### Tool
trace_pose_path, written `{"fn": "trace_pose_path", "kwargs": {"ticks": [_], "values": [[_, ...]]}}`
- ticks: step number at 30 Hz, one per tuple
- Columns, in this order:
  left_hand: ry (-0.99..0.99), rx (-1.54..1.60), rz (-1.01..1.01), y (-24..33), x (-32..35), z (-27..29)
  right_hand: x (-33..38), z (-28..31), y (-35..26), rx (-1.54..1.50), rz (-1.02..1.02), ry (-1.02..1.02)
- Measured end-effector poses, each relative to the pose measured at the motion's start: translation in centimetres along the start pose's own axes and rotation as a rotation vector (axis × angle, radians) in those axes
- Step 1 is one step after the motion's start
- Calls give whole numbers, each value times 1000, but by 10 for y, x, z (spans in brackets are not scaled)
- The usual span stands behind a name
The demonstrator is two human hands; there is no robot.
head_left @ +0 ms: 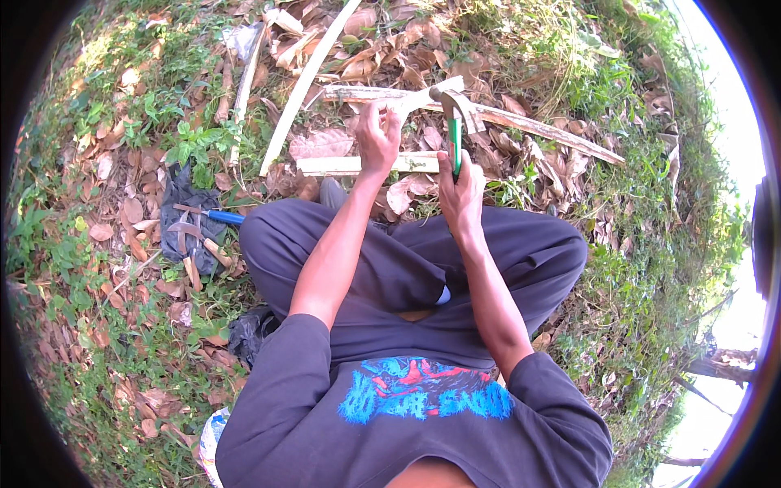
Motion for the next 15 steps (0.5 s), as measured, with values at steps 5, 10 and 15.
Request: {"fn": "trace_pose_path", "kwargs": {"ticks": [5,10,15], "values": [[-13,-20,-1,-2,0,-2,-6,-9,1,61,81,-93],[-10,-32,11,-6,3,0,-15,-10,-13,47,-73,-269],[17,0,28,-12,5,0,-24,-1,-13,122,-113,-297]]}}
Point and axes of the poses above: each hand's wrist, its own x-axis away from the middle knuckle, its own z-axis out of the back of the hand, y = z × x, the point moved 10 cm from there along -x, towards the middle knuckle, and after that the axes turned 11 degrees about -z, right-handed, at the moved point
